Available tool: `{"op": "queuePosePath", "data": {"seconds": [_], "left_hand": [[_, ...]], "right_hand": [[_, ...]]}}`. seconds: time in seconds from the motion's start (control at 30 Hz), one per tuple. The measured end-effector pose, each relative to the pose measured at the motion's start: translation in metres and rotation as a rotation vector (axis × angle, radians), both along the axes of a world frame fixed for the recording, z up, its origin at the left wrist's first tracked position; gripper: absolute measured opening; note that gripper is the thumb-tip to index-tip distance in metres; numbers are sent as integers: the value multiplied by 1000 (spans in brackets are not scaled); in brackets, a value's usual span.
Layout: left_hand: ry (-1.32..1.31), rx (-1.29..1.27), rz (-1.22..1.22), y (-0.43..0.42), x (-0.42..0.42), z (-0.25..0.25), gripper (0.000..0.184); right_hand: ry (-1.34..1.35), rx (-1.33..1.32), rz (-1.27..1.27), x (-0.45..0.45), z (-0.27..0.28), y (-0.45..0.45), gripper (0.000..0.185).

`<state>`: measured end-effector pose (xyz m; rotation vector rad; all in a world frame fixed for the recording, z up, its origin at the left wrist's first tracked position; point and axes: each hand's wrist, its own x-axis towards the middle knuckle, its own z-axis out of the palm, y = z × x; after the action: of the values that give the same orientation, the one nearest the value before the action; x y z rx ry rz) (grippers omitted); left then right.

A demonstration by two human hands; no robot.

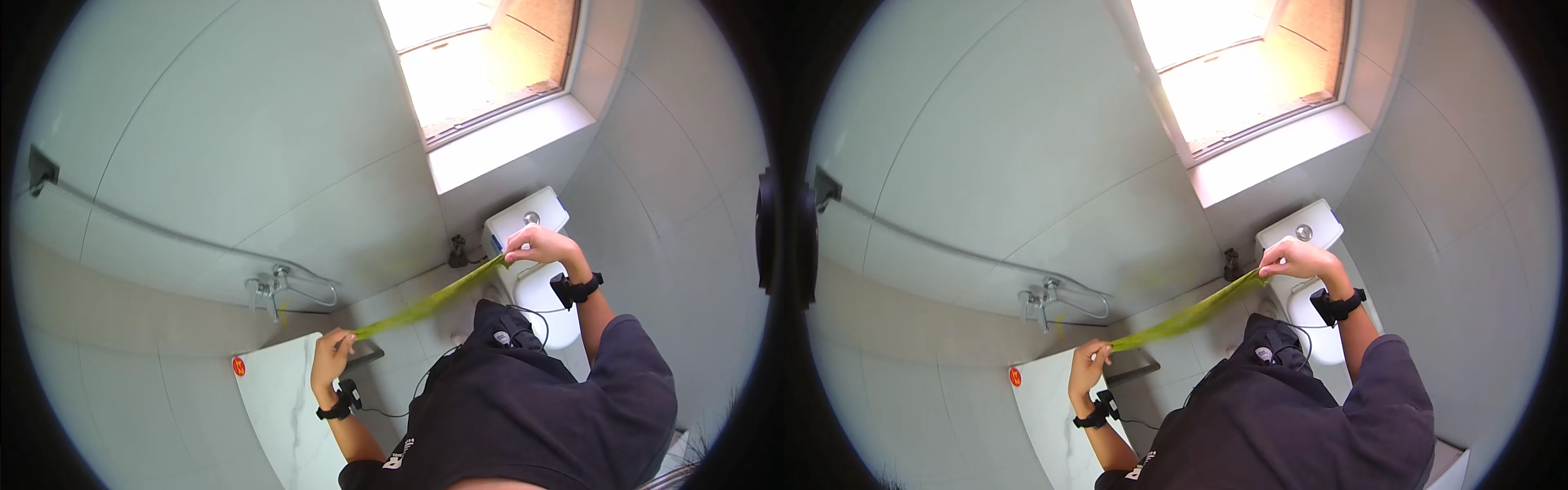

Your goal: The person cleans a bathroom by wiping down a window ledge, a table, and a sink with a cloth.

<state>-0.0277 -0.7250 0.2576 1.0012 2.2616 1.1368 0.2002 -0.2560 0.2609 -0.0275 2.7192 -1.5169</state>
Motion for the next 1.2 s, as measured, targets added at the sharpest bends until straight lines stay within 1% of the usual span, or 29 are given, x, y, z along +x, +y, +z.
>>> {"op": "queuePosePath", "data": {"seconds": [0.07,0.17,0.3,0.33,0.37,0.4,0.47,0.53,0.6,0.63,0.7,0.73,0.8,0.83,0.87,0.93,0.97,1.0,1.03,1.07,1.1,1.13,1.17,1.2], "left_hand": [[-151,-100,72,13,4,3,17],[-265,-132,106,48,6,4,20],[-291,-188,54,117,9,0,24],[-303,-129,31,135,12,-10,25],[-313,-73,12,153,16,-21,25],[-325,-18,-6,172,19,-32,26],[-373,-47,-15,208,25,-45,25],[-388,-108,-18,247,30,-50,25],[-377,-58,-13,276,36,-62,22],[-390,-33,1,291,39,-65,23],[-462,-1,33,318,37,-64,23],[-488,85,86,332,35,-68,22],[-537,257,197,362,29,-74,21],[-561,275,252,379,26,-73,20],[-481,324,297,399,22,-81,21],[-317,417,380,439,10,-104,24],[-256,334,419,463,4,-106,29],[-195,256,455,482,-3,-107,36],[-52,221,420,502,-16,-121,46],[89,189,385,518,-31,-139,56],[211,101,392,535,-43,-152,65],[278,40,402,546,-57,-170,70],[253,-100,389,552,-66,-175,71],[224,-237,375,557,-75,-179,72]], "right_hand": [[2,2,-119,13,-6,8,15],[18,78,-302,31,-21,26,16],[-2,239,-549,51,-35,51,16],[-15,285,-609,54,-41,57,16],[28,332,-680,56,-48,63,17],[-2,334,-753,58,-53,71,17],[-74,335,-891,63,-66,87,17],[-65,227,-1012,68,-81,108,18],[-67,117,-1148,68,-88,128,18],[2,127,-1184,66,-91,138,18],[74,7,-1252,55,-92,159,20],[109,-55,-1285,49,-91,169,21],[157,-156,-1308,28,-89,190,20],[225,-156,-1316,14,-95,204,19],[293,-157,-1324,-2,-102,218,18],[305,-118,-1348,-39,-115,243,17],[307,-46,-1355,-61,-121,253,19],[319,98,-1289,-82,-120,258,21],[359,173,-1212,-105,-142,266,25],[288,210,-1116,-127,-167,270,33],[246,257,-1007,-147,-191,271,41],[142,253,-892,-165,-198,262,46],[284,501,-789,-184,-231,252,52],[227,658,-636,-192,-225,241,58]]}}
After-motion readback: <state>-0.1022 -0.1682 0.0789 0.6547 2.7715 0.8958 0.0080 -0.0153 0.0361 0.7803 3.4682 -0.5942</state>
